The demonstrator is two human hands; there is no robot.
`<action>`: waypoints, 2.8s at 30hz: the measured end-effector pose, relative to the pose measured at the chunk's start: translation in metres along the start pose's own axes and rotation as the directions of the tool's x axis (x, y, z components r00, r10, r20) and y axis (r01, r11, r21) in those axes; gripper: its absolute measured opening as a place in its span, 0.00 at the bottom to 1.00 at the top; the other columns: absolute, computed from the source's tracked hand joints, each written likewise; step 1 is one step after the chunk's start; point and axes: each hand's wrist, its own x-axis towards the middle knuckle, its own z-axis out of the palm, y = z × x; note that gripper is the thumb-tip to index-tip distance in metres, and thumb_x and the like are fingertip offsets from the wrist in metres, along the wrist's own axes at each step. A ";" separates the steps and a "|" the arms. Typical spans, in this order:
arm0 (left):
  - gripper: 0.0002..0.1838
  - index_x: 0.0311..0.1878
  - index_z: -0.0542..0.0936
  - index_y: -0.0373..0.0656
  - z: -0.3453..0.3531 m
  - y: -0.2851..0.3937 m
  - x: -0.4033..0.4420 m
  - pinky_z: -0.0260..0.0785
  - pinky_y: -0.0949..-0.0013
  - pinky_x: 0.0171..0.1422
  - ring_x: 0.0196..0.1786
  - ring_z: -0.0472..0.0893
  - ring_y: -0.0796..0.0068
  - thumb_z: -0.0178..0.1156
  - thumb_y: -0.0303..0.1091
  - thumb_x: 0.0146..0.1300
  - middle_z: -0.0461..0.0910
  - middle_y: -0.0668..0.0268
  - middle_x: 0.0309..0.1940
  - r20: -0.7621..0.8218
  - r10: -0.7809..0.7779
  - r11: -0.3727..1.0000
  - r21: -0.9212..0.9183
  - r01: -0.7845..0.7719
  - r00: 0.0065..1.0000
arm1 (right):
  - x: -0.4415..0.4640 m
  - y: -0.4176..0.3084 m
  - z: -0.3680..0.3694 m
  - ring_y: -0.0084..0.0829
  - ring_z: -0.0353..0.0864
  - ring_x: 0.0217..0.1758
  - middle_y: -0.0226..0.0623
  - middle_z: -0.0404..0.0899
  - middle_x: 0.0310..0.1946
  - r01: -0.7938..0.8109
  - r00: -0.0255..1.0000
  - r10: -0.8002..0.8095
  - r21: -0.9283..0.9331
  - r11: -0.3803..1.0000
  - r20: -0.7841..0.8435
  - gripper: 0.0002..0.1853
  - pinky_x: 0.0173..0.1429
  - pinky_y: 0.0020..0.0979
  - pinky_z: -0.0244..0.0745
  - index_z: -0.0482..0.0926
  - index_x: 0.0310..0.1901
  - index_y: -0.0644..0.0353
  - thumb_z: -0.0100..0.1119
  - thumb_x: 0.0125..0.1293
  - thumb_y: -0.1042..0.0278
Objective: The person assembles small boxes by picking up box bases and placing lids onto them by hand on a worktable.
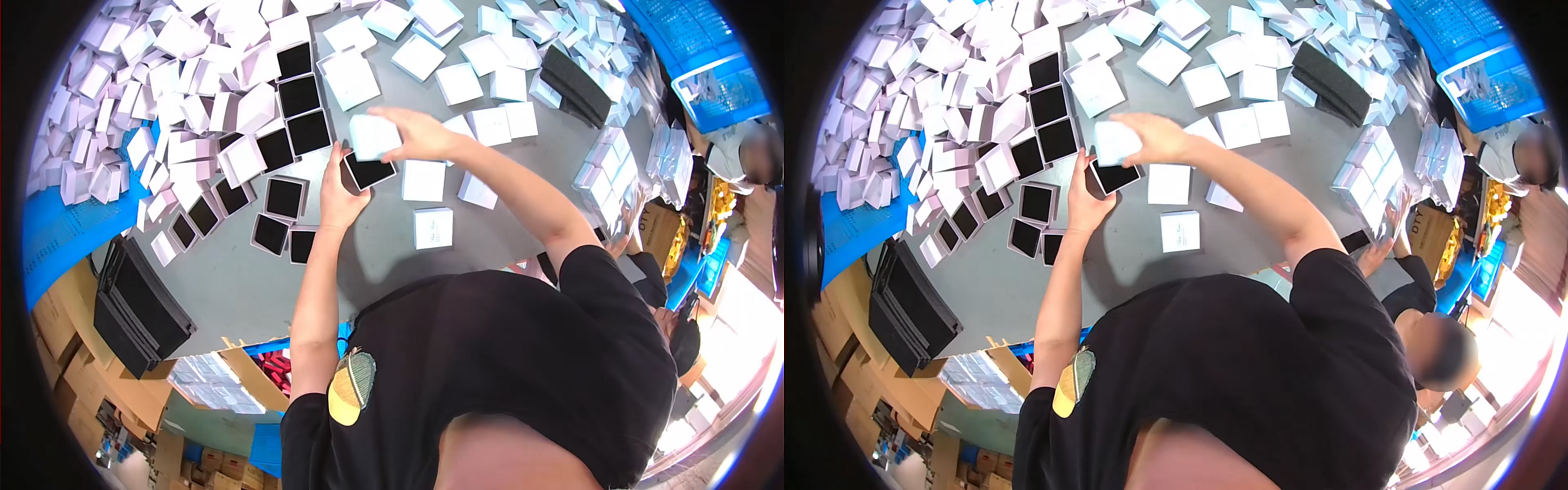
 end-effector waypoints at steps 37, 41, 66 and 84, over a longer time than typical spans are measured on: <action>0.43 0.66 0.68 0.34 -0.098 0.006 -0.024 0.48 0.40 0.78 0.72 0.65 0.45 0.75 0.35 0.44 0.73 0.47 0.62 -0.124 -0.246 0.599 0.761 0.251 0.961 | 0.045 0.042 -0.016 0.41 0.79 0.55 0.47 0.79 0.50 -0.251 0.968 0.200 -0.619 0.744 -0.153 0.15 0.68 0.53 0.62 0.79 0.47 0.60 0.61 0.63 0.61; 0.42 0.67 0.70 0.37 -0.085 0.028 -0.032 0.63 0.51 0.70 0.63 0.70 0.44 0.67 0.24 0.41 0.70 0.48 0.60 -0.007 -0.091 0.868 0.489 0.083 0.996 | 0.003 -0.011 -0.018 0.46 0.79 0.55 0.51 0.77 0.52 -0.216 0.956 0.217 0.028 0.976 -0.197 0.14 0.65 0.46 0.68 0.78 0.48 0.62 0.56 0.64 0.65; 0.57 0.74 0.60 0.42 0.019 -0.013 0.032 0.60 0.52 0.73 0.63 0.73 0.52 0.78 0.31 0.38 0.78 0.59 0.58 -0.034 0.076 0.982 0.177 -0.069 0.997 | -0.005 -0.004 0.012 0.49 0.66 0.71 0.47 0.68 0.67 0.132 0.991 -0.132 -0.024 0.991 -0.002 0.42 0.74 0.43 0.64 0.69 0.69 0.55 0.71 0.47 0.73; 0.55 0.72 0.64 0.40 0.022 -0.021 0.031 0.62 0.53 0.70 0.60 0.74 0.52 0.80 0.33 0.36 0.80 0.61 0.56 -0.083 0.121 0.981 0.161 -0.106 0.989 | -0.009 -0.016 0.012 0.48 0.68 0.70 0.46 0.70 0.64 0.284 0.954 -0.297 -0.212 0.935 -0.033 0.36 0.75 0.49 0.60 0.73 0.64 0.57 0.70 0.48 0.77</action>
